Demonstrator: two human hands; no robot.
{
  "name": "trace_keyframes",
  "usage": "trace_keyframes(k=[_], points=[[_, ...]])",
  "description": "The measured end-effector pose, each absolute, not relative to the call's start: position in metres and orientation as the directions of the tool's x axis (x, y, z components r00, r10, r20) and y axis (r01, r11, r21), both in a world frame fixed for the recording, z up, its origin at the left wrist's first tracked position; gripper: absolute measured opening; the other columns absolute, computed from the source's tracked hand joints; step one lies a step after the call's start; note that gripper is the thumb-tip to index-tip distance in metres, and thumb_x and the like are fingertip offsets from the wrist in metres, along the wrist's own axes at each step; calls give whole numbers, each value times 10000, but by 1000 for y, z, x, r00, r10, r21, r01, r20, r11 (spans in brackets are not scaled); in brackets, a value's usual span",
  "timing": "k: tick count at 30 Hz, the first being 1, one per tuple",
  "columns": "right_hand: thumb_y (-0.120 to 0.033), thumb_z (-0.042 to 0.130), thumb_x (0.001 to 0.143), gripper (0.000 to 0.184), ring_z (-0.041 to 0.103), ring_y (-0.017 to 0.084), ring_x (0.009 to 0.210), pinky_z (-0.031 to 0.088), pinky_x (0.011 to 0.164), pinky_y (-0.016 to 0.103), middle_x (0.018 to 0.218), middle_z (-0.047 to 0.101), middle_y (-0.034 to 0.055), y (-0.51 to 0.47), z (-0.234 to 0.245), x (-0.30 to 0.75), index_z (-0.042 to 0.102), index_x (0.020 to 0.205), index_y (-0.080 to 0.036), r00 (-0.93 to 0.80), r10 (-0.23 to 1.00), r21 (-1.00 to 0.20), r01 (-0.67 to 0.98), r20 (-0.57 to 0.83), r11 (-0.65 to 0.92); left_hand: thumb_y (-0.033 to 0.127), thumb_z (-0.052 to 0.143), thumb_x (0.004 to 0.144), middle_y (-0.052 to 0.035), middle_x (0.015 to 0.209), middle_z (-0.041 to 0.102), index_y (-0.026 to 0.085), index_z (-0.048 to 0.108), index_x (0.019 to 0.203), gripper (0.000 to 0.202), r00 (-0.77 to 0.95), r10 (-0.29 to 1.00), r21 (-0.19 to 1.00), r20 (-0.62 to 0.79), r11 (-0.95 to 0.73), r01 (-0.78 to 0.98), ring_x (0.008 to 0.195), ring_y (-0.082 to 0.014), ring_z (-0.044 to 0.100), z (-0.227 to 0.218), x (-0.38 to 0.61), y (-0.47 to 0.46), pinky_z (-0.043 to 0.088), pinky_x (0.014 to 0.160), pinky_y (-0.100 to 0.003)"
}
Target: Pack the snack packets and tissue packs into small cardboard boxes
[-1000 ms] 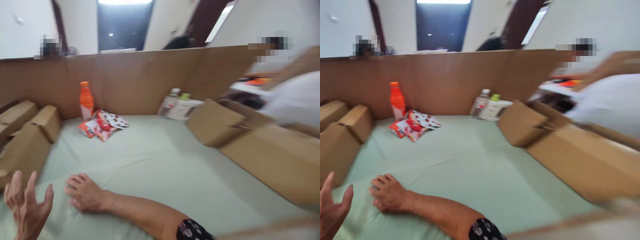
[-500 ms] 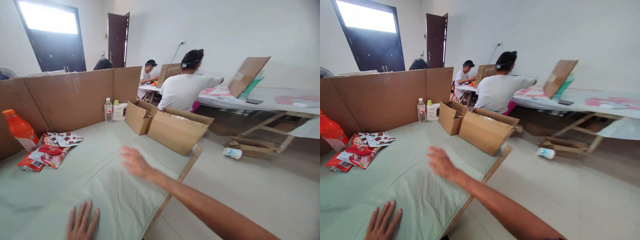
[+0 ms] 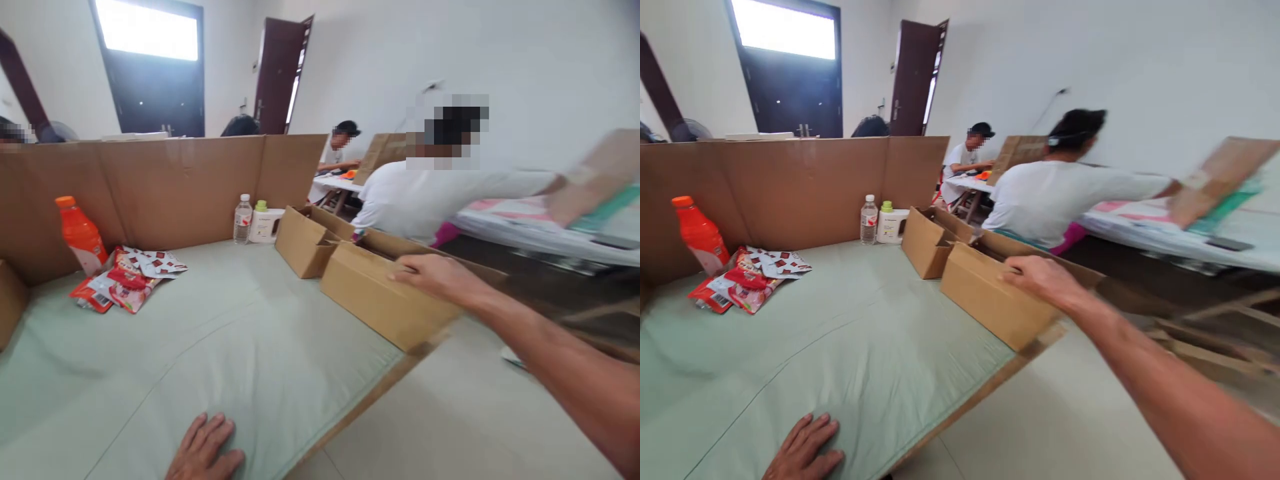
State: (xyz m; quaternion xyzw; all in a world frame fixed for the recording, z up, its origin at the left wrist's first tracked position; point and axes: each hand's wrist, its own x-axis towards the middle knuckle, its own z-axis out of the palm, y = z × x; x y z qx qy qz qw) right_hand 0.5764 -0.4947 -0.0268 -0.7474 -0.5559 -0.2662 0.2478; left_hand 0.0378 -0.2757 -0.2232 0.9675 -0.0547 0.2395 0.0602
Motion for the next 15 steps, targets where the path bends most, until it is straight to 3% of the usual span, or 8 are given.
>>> trace_keyframes(k=[3, 7, 11, 15], points=[[-743, 492, 916, 549, 564, 173, 386, 424, 403, 300, 542, 665, -17, -485, -32, 527, 700, 678, -295, 180, 738, -75, 982, 650, -174, 531, 580, 984, -127, 1581, 486, 322, 397, 1534, 616, 931, 64, 343, 359, -937, -68, 1443, -318, 492, -206, 11, -280, 468, 1158, -519], [-529, 438, 1025, 396, 664, 197, 536, 506, 480, 318, 705, 738, 5, -451, -16, 415, 685, 835, -285, 71, 854, -110, 994, 515, -17, 368, 590, 981, -139, 1672, 315, 358, 235, 1603, 716, 902, 353, 578, 248, -801, 155, 1482, -364, 424, -160, -16, -277, 500, 1111, -574], [-214, 505, 1014, 247, 657, 168, 650, 496, 639, 303, 747, 708, 19, -404, 10, 299, 671, 832, -226, -253, 834, 24, 960, 490, 277, 378, 611, 970, -157, 1672, 279, 349, 187, 1617, 775, 754, 553, 629, 355, -738, 245, 1527, -394, 326, -106, -30, -265, 402, 1172, -630], [-138, 491, 1013, 268, 590, 150, 643, 445, 636, 289, 708, 643, 7, -377, 17, 227, 638, 796, -191, -456, 753, -37, 845, 474, 534, 538, 726, 883, -170, 1709, 154, 322, 75, 1642, 1023, 662, 599, 651, 451, -728, 215, 1560, -424, 214, -81, -50, -254, 276, 1227, -654]])
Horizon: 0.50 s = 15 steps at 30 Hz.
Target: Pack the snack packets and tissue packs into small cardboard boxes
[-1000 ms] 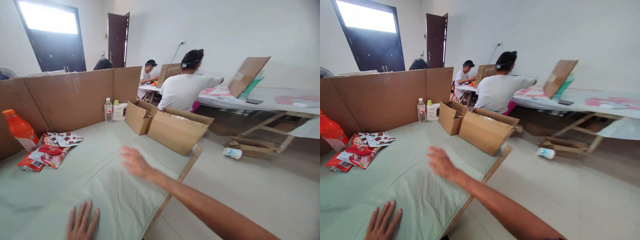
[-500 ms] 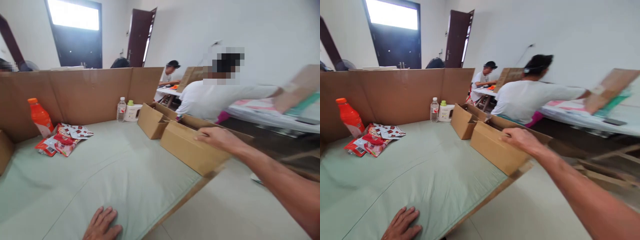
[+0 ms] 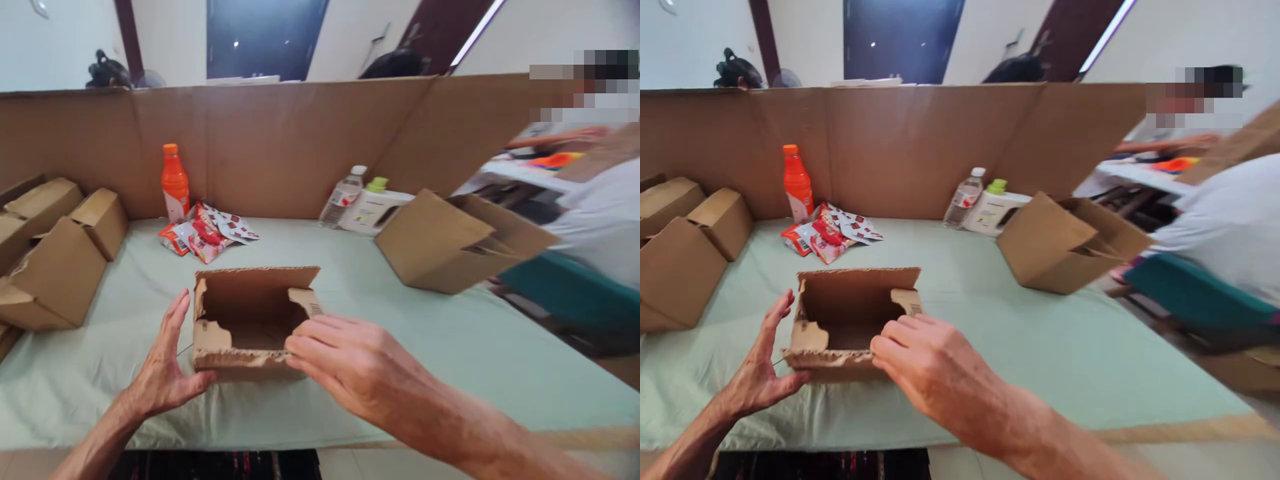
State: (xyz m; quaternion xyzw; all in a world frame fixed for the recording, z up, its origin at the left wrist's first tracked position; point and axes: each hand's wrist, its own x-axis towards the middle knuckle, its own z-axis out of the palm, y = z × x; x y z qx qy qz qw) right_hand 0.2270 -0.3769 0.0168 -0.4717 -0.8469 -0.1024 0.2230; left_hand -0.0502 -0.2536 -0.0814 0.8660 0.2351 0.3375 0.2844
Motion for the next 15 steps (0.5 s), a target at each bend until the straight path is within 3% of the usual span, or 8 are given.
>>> trace_keyframes(k=[4, 7, 10, 15], points=[[-163, 452, 1038, 275, 550, 146, 630, 408, 596, 283, 722, 635, 7, -377, 20, 207, 633, 831, -191, -510, 764, -195, 766, 395, 613, 663, 793, 764, -168, 1728, 79, 294, -15, 1648, 1253, 694, 652, 791, 306, -579, 195, 1573, -441, 143, -88, -71, -247, 189, 1255, -648], [-284, 415, 1071, 312, 591, 141, 681, 434, 612, 261, 785, 663, 4, -376, 34, 211, 608, 836, -213, -503, 846, -408, 745, 175, 527, 689, 812, 714, -156, 1732, 75, 266, -31, 1650, 1328, 736, 640, 882, 219, -453, 132, 1579, -431, 125, -97, -70, -243, 177, 1267, -617], [-349, 298, 1091, 419, 596, 139, 688, 468, 653, 259, 782, 659, -4, -364, 46, 218, 543, 775, -223, -510, 859, -549, 731, -42, 406, 607, 855, 691, -151, 1721, 137, 261, -25, 1648, 1346, 773, 587, 905, 240, -424, 41, 1567, -420, 190, -102, -54, -239, 194, 1271, -585], [-364, 342, 1041, 422, 631, 188, 657, 490, 678, 322, 703, 670, 12, -340, 44, 229, 535, 692, -228, -453, 866, -385, 853, -210, 352, 410, 905, 628, -144, 1653, 278, 274, 28, 1645, 1350, 820, 470, 837, 327, -546, -21, 1499, -409, 336, -102, -34, -231, 241, 1261, -558]])
